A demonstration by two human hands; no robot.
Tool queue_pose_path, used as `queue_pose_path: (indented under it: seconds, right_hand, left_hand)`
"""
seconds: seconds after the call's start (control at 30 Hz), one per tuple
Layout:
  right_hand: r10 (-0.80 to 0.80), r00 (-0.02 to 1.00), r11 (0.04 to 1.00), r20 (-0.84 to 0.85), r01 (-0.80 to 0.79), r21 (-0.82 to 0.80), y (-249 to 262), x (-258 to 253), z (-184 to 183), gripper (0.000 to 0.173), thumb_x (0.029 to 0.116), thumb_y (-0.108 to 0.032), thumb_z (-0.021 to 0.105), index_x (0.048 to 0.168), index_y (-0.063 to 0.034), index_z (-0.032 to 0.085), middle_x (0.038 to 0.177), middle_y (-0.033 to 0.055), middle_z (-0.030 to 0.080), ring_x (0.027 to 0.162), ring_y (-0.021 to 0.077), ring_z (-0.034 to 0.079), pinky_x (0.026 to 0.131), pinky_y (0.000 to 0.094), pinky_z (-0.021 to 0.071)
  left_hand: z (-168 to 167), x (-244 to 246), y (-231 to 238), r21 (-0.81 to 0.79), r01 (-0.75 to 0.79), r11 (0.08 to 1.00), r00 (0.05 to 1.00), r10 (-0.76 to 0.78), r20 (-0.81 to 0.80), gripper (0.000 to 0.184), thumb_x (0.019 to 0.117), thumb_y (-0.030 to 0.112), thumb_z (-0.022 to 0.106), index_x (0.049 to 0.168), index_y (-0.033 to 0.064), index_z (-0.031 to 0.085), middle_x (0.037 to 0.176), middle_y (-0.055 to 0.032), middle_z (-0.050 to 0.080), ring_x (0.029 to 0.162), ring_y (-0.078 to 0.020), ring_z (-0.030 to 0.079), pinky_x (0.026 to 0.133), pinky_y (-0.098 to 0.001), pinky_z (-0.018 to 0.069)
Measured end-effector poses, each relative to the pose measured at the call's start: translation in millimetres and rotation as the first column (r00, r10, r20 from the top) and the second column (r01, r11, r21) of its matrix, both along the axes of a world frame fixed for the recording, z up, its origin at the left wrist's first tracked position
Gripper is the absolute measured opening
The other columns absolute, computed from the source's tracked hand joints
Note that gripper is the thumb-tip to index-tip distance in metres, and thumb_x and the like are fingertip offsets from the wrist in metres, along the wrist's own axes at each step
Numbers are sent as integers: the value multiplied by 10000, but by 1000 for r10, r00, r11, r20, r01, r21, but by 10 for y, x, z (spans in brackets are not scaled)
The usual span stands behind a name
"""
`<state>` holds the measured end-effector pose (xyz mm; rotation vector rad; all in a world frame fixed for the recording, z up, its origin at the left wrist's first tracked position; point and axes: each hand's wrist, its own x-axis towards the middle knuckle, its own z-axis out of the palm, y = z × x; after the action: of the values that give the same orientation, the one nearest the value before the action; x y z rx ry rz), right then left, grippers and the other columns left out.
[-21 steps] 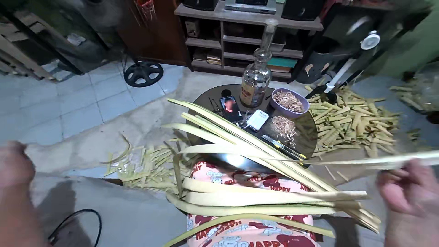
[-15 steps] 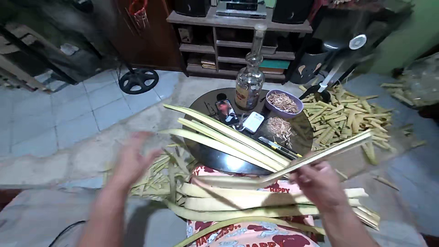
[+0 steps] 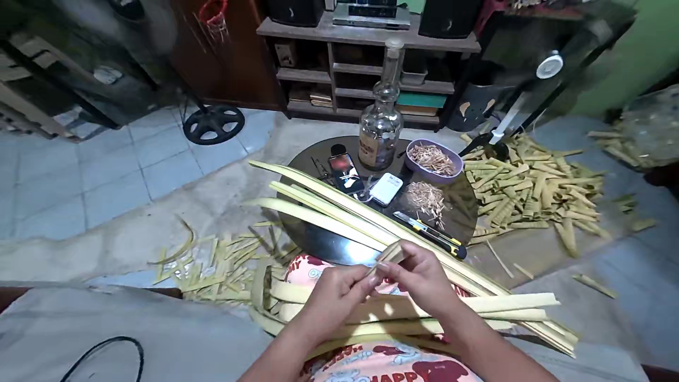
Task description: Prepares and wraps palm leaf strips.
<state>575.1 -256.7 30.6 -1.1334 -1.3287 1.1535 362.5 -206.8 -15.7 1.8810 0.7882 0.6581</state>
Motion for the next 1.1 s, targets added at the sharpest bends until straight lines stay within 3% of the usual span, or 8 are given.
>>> queue_pose_path:
  seconds: [0.23,0.37,0.47,0.63,0.73,0.9,1.0,1.1]
  right_hand:
    - [-155,936,972,-316,86,-220,109,-100,-28,257,930,-34,696,1170,44,645,935,114,703,760,165,688,706,352,623]
    - [-205,978,911,45,173,375,52,-147,-258,212,907,51,647,1065,-12,772,1049,64,758,952,134,721,869,301,620]
    - [-380,802,756,461,-17,654,6,-114,-412,261,932,-19,622,1128,-115,765,1149,35,745,1039,139,710,925,312,592]
    - [-95,952,936,290,-13,350,-33,-89,-231,304,958,-8,537,1171,-51,749,1232,66,716,1140,174,681,993,348,583]
    - [27,999,999,42,-26,-22,78,-45,-59,262,982,-179,635,1187,-28,697,1096,71,709,960,177,688,828,355,602]
    - [-251,872,879,420,23,477,-50,-139,-195,140,971,-143,651,1071,-120,746,993,-31,716,941,80,668,856,282,575]
    - [-337,772,775,540,-98,624,-126,-208,-347,195,942,-103,668,1112,-142,755,1001,-11,724,959,115,672,869,289,566]
    - [-158,861,894,484,-83,440,-81,-190,-288,212,1007,-163,622,1168,-175,760,1118,-18,703,1047,100,649,934,292,557]
  left_hand:
    - [-59,108,-154,-374,-155,915,944,249,217,197,1020,221,627,999,42,708,889,-76,742,782,-224,740,710,-400,651]
    - [56,96,-272,-509,-42,860,884,270,383,184,1027,141,556,1039,-18,648,918,-156,734,778,-288,741,672,-452,645]
    - [111,80,-286,-504,14,863,857,249,450,212,1016,183,571,999,-11,654,876,-141,721,749,-268,733,652,-440,639]
    - [15,94,-268,-354,-175,919,906,292,307,219,1052,134,516,979,18,687,844,-86,723,716,-221,724,612,-400,639]
    - [-67,50,-220,-250,-240,938,923,301,241,210,1054,167,539,1002,57,710,856,-41,719,745,-187,719,654,-388,644]
    - [-130,10,-137,-154,-430,890,889,447,97,272,948,316,721,748,147,648,602,37,568,508,-89,542,467,-281,482]
    - [15,-40,-198,-322,-303,897,903,378,203,115,968,116,602,931,66,698,739,-20,656,649,-124,628,581,-301,535]
    - [55,-81,-221,-414,-189,891,886,337,320,170,993,102,580,1106,7,664,925,-102,719,815,-208,705,725,-377,608]
